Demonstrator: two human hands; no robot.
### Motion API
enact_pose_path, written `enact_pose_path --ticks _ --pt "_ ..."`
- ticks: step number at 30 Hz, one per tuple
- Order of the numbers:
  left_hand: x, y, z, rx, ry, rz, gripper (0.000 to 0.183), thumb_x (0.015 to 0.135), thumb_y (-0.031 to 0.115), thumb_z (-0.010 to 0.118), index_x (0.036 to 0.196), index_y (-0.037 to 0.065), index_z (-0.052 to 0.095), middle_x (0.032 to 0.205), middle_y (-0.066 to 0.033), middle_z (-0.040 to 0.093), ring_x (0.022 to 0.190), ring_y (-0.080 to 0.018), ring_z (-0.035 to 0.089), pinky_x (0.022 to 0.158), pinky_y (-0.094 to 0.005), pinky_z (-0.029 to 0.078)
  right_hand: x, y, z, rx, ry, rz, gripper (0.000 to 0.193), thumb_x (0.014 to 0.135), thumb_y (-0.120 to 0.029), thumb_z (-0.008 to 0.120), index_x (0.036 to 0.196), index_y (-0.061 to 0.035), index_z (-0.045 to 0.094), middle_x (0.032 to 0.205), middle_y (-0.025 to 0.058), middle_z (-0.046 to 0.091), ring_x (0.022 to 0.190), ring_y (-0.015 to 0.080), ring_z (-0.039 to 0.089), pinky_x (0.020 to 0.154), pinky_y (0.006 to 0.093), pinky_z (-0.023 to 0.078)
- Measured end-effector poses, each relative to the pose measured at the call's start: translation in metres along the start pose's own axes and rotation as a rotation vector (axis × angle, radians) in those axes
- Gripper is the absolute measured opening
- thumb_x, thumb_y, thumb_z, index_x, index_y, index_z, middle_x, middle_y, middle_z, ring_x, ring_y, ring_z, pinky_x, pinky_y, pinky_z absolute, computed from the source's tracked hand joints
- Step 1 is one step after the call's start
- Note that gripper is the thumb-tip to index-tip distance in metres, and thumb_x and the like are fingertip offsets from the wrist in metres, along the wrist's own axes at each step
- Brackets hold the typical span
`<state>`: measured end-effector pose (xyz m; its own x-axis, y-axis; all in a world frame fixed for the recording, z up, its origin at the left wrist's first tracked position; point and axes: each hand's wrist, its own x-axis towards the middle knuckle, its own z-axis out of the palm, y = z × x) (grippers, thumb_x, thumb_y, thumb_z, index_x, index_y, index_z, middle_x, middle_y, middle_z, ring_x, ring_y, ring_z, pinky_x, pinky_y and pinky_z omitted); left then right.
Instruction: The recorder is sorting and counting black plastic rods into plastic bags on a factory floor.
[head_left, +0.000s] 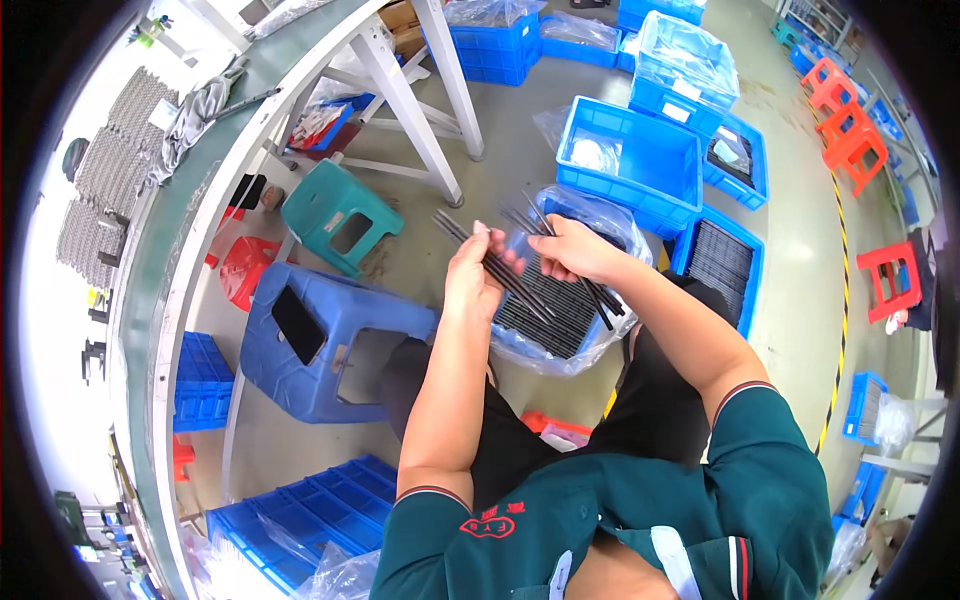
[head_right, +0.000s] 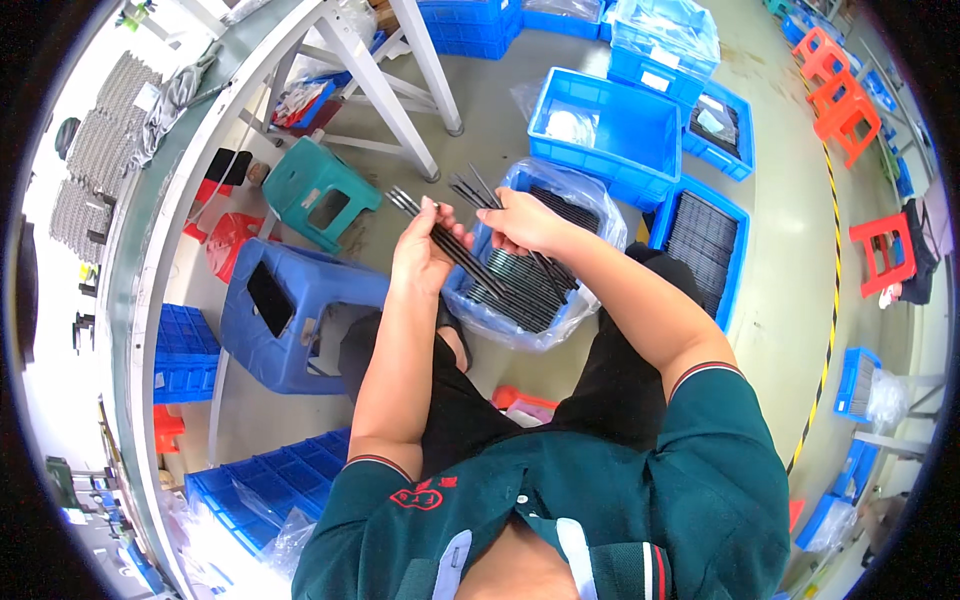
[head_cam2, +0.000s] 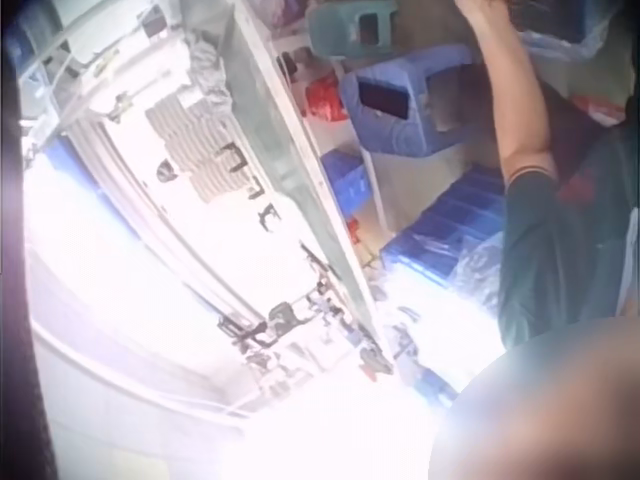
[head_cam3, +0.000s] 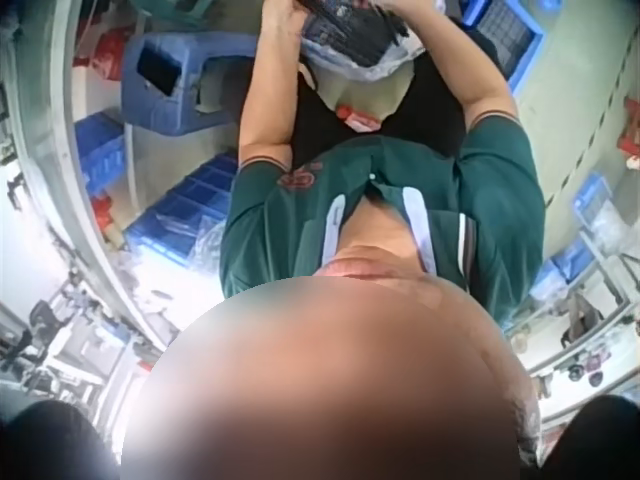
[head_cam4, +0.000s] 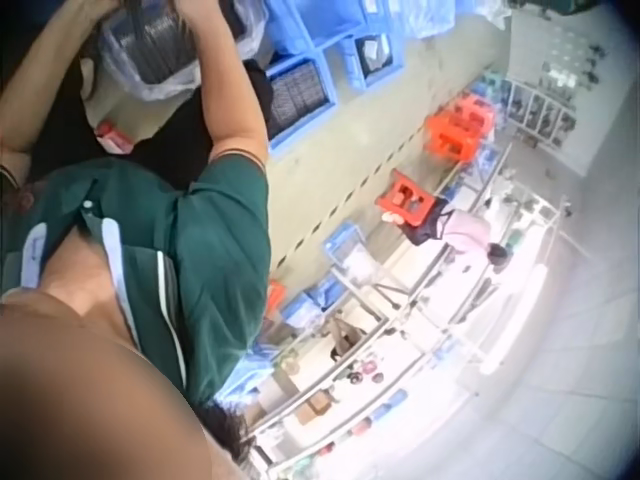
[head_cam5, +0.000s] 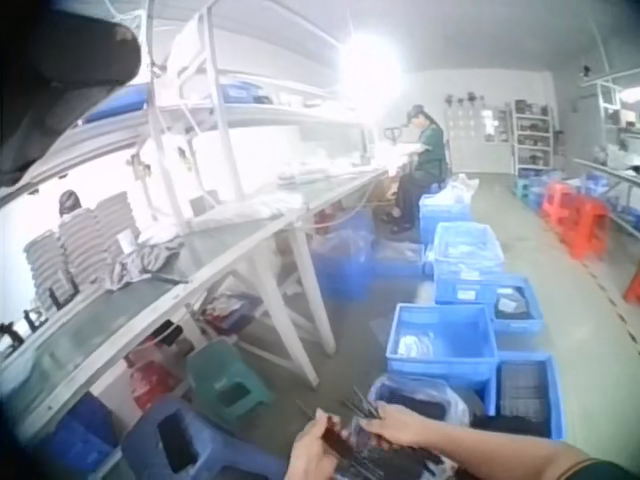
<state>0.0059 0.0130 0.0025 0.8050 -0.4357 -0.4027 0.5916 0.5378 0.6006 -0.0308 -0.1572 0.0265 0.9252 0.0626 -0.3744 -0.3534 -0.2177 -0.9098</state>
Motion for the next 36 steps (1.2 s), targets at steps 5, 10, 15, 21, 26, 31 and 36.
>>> enact_pose_path --ticks 5,10,15,21,26,31,36 --pt "0.005 0.005 -0.003 -0.054 0.137 0.109 0.031 0.091 0.037 0.053 0.086 0.007 0.055 0.069 -0.0015 0.046 0.059 -0.0134 0.045 0.055 -0.0311 0.043 -0.019 -0.01 0.0 0.087 -0.153 0.02 0.029 0.089 -0.028 0.054 0.096 -0.0017 0.043 0.063 0.006 0.057 0.045 0.0108 0.054 0.036 0.0221 0.038" --pt "0.006 -0.001 0.006 -0.116 0.026 0.169 0.032 0.092 0.035 0.051 0.086 0.004 0.055 0.067 -0.0026 0.044 0.059 -0.0143 0.045 0.053 -0.0308 0.041 -0.025 -0.008 0.005 0.108 -0.178 -0.01 0.022 0.089 -0.025 0.055 0.094 -0.0041 0.047 0.061 0.0035 0.055 0.043 0.0096 0.052 0.036 0.0219 0.038" --pt "0.003 -0.005 0.014 -0.111 0.046 0.174 0.033 0.093 0.035 0.051 0.086 0.003 0.055 0.067 -0.0029 0.043 0.059 -0.0142 0.044 0.053 -0.0313 0.041 -0.024 -0.006 0.004 0.078 -0.074 0.004 0.02 0.09 -0.021 0.052 0.09 -0.0003 0.049 0.062 0.0042 0.055 0.046 0.0098 0.052 0.038 0.0225 0.039" --pt "0.006 -0.009 0.011 -0.122 0.054 0.2 0.031 0.092 0.032 0.052 0.086 0.002 0.057 0.067 -0.0024 0.043 0.059 -0.0135 0.043 0.052 -0.0304 0.041 -0.028 -0.008 0.005 0.108 -0.029 -0.008 0.018 0.089 -0.017 0.05 0.087 0.0006 0.048 0.066 0.0065 0.056 0.047 0.0108 0.051 0.038 0.024 0.039" --pt "0.009 -0.008 0.009 -0.145 0.045 0.212 0.026 0.091 0.027 0.055 0.087 0.001 0.058 0.066 -0.0015 0.043 0.058 -0.0126 0.043 0.052 -0.0288 0.04 -0.022 -0.003 0.006 0.141 -0.021 0.011 0.017 0.088 -0.017 0.053 0.088 -0.0021 0.045 0.062 0.0049 0.054 0.044 0.01 0.048 0.036 0.0229 0.036" --pt "0.004 -0.007 0.011 0.021 -0.007 0.192 0.025 0.088 0.026 0.06 0.086 0.001 0.058 0.066 -0.0003 0.044 0.057 -0.0104 0.042 0.05 -0.0253 0.037 -0.023 -0.009 0.006 0.157 0.004 -0.002 0.017 0.087 -0.016 0.054 0.089 -0.0016 0.046 0.061 0.0057 0.053 0.044 0.0105 0.047 0.036 0.0236 0.035" --pt "0.003 -0.001 0.012 0.041 -0.061 0.235 0.022 0.089 0.023 0.06 0.088 0.001 0.058 0.067 0.0003 0.044 0.057 -0.0093 0.04 0.05 -0.0238 0.035 -0.02 -0.007 0.009 0.247 0.012 -0.021 0.017 0.087 -0.014 0.055 0.087 0.0001 0.045 0.059 0.0063 0.052 0.042 0.0119 0.047 0.035 0.0258 0.035"
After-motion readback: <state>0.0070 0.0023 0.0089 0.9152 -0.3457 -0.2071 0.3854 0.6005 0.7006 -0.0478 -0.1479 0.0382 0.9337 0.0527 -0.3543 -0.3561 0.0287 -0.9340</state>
